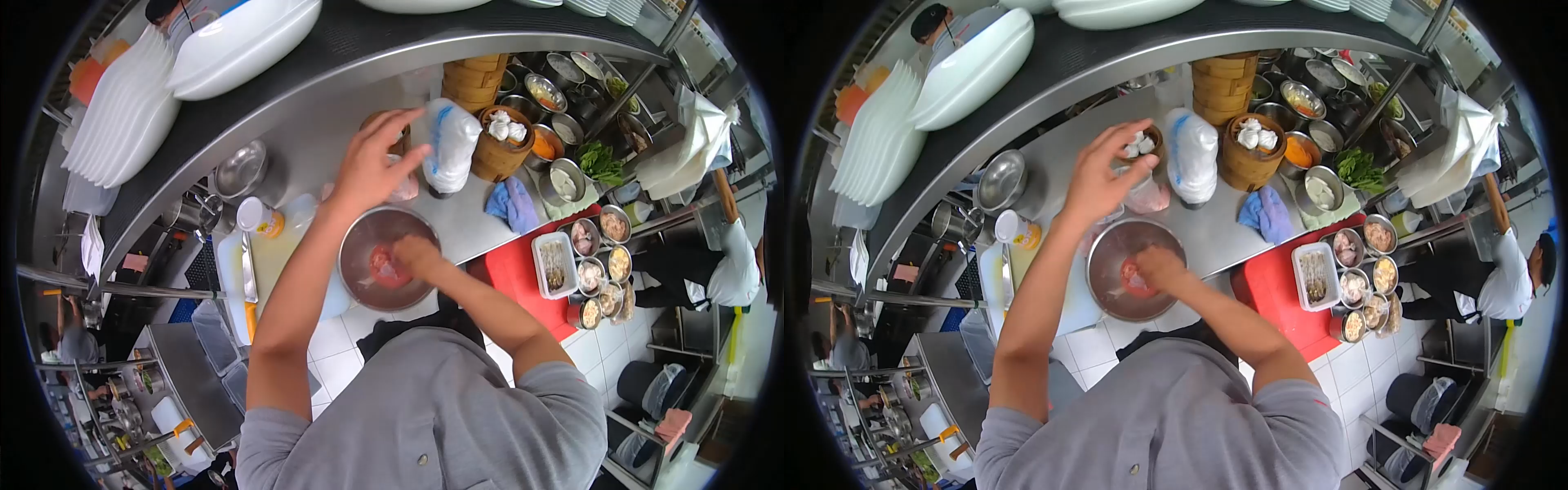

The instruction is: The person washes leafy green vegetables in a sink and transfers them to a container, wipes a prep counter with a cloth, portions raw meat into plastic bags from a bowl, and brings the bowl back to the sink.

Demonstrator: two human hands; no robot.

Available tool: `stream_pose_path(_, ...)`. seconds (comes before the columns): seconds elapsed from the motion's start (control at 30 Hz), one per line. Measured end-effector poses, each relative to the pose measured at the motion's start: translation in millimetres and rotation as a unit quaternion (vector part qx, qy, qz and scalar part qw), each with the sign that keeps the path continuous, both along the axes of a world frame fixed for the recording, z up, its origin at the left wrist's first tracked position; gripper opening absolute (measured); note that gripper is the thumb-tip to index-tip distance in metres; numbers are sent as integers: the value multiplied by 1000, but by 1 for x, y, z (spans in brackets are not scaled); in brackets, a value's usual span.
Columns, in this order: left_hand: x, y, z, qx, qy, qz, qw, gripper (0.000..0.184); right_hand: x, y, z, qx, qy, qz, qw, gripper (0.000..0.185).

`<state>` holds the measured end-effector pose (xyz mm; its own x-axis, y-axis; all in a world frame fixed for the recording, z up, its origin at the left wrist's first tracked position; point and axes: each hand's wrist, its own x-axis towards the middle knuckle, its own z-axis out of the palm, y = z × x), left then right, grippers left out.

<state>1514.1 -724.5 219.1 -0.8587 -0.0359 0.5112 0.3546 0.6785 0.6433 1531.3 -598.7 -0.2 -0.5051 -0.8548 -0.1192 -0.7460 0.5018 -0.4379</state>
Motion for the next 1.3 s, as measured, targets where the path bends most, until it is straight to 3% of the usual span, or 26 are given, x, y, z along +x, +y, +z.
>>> stream_pose_path(0.03, -10, 13, 2, -43, 58, -23, 997, 48, 4, -2, -4, 1, 12, 38, 999, 18)
stream_pose_path(0.07, -20, 22, 3, -50, 59, -19, 997, 48, 7, -3, -8, -5, 14, 42, 999, 18)
stream_pose_path(0.17, -51, 46, -7, -212, 54, -21, 976, 56, 18, -9, -16, -38, -36, 75, 996, 18)
stream_pose_path(0.2, -61, 54, -8, -218, 95, -8, 971, 41, 19, -13, -29, -45, 3, 96, 994, 19)
stream_pose_path(0.23, -69, 55, -10, -224, 95, -9, 970, 41, 19, -13, -33, -50, 42, 116, 991, 20)
stream_pose_path(0.3, -82, 53, -9, -192, 26, -57, 979, 20, 17, -4, -33, -92, 33, 117, 988, 20)
stream_pose_path(0.33, -83, 59, -6, -188, 54, -35, 980, 7, 13, -2, -30, -131, 22, 116, 984, 21)
stream_pose_path(0.43, -85, 61, -6, -159, 39, -18, 986, 5, 0, 7, -18, -209, -44, 104, 971, 22)
stream_pose_path(0.67, -81, 69, 5, -124, 68, 50, 989, 6, -30, 18, -3, -271, -190, 132, 934, 17)
stream_pose_path(0.73, -78, 68, 19, -165, 249, 77, 951, 8, -33, 18, -5, -254, -204, 110, 939, 18)
stream_pose_path(0.77, -73, 67, 24, -164, 244, 82, 952, 8, -34, 19, -7, -251, -209, 113, 938, 18)
stream_pose_path(0.83, -60, 61, 35, -228, 383, 142, 884, 10, -39, 20, -6, -231, -191, 99, 949, 20)
stream_pose_path(0.93, -7, 58, 46, -269, 409, 177, 854, 20, -45, 27, 7, -256, -169, 101, 946, 21)
stream_pose_path(1.07, 94, 9, 6, -342, 295, 169, 876, 20, -57, 24, 7, -271, -198, 93, 937, 21)
stream_pose_path(1.13, 154, -26, -43, -322, 141, 268, 897, 22, -54, 21, 5, -245, -156, 41, 956, 21)
stream_pose_path(1.17, 188, -38, -66, -319, 136, 271, 898, 22, -44, 18, 10, -240, -160, 44, 956, 21)
stream_pose_path(1.23, 250, -55, -114, -285, -27, 331, 899, 24, -23, 8, 21, -66, -138, -47, 987, 27)
stream_pose_path(1.3, 290, -65, -168, -217, -72, 333, 915, 25, -3, -7, 22, 3, -86, -37, 996, 30)
